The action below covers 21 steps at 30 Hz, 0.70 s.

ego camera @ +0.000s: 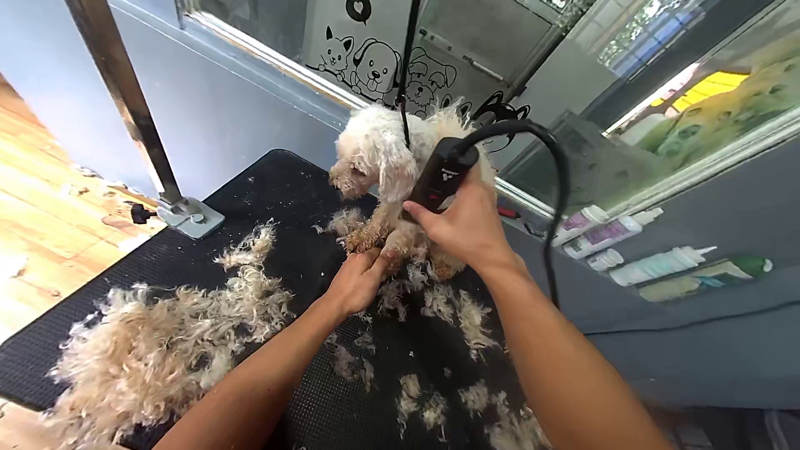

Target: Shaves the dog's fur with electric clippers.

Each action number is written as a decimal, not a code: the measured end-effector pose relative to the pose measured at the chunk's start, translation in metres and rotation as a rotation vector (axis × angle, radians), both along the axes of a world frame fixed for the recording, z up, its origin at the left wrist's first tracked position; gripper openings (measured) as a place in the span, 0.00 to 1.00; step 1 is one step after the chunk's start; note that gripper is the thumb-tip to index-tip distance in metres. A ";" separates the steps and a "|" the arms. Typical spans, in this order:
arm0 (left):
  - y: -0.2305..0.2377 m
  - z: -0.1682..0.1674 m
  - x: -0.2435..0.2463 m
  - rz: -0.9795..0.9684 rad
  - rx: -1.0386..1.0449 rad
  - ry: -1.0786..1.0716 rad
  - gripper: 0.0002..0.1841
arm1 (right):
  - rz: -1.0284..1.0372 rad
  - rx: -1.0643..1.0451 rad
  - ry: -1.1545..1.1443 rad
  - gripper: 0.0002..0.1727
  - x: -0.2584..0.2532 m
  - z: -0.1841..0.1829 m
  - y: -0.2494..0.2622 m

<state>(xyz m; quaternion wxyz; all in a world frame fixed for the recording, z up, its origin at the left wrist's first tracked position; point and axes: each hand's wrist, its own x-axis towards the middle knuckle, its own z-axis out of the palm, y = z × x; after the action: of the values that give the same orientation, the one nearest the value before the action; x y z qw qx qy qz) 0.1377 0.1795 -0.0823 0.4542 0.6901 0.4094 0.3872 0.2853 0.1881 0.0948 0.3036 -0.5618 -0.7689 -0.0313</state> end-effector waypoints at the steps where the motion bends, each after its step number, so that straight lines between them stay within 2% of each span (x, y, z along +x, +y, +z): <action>1: -0.001 -0.001 0.000 -0.007 -0.002 0.001 0.33 | -0.014 -0.068 0.009 0.48 0.000 0.007 0.001; 2: -0.002 -0.002 0.002 -0.008 -0.002 -0.002 0.33 | 0.002 -0.057 0.041 0.48 0.001 0.013 -0.001; 4: -0.002 -0.002 0.003 0.004 0.006 -0.024 0.34 | 0.134 0.178 0.128 0.44 0.004 0.015 0.001; 6: -0.006 -0.004 0.005 -0.001 0.004 -0.055 0.34 | 0.194 0.359 0.096 0.41 0.005 0.006 0.005; 7: -0.007 -0.005 0.006 -0.001 0.002 -0.066 0.34 | 0.174 0.357 0.041 0.41 0.005 0.001 0.004; 10: -0.007 -0.003 0.008 -0.001 -0.053 -0.041 0.36 | 0.019 0.118 -0.095 0.46 -0.001 -0.007 0.003; 13: -0.008 -0.007 0.011 -0.017 -0.091 -0.001 0.39 | -0.109 -0.184 -0.096 0.51 -0.006 0.013 0.006; 14: -0.010 -0.008 0.012 -0.017 -0.091 -0.005 0.39 | -0.078 -0.191 -0.088 0.50 -0.003 0.021 0.006; 16: -0.011 -0.009 0.014 -0.012 -0.072 -0.036 0.39 | 0.065 -0.009 -0.039 0.47 0.000 0.029 0.002; 18: -0.014 -0.009 0.015 -0.012 -0.052 -0.078 0.39 | 0.238 0.290 0.012 0.44 -0.002 0.027 0.002; 20: -0.019 -0.007 0.018 -0.018 -0.053 -0.103 0.39 | 0.238 0.437 -0.054 0.43 -0.009 0.022 0.004; 21: -0.021 -0.006 0.020 -0.017 -0.050 -0.114 0.39 | 0.196 0.432 -0.113 0.42 -0.014 0.019 0.004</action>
<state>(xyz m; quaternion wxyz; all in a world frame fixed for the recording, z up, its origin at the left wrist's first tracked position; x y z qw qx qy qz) 0.1578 0.1590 -0.0878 0.4970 0.6588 0.3866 0.4116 0.2718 0.1926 0.1141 0.3746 -0.4038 -0.8112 -0.1966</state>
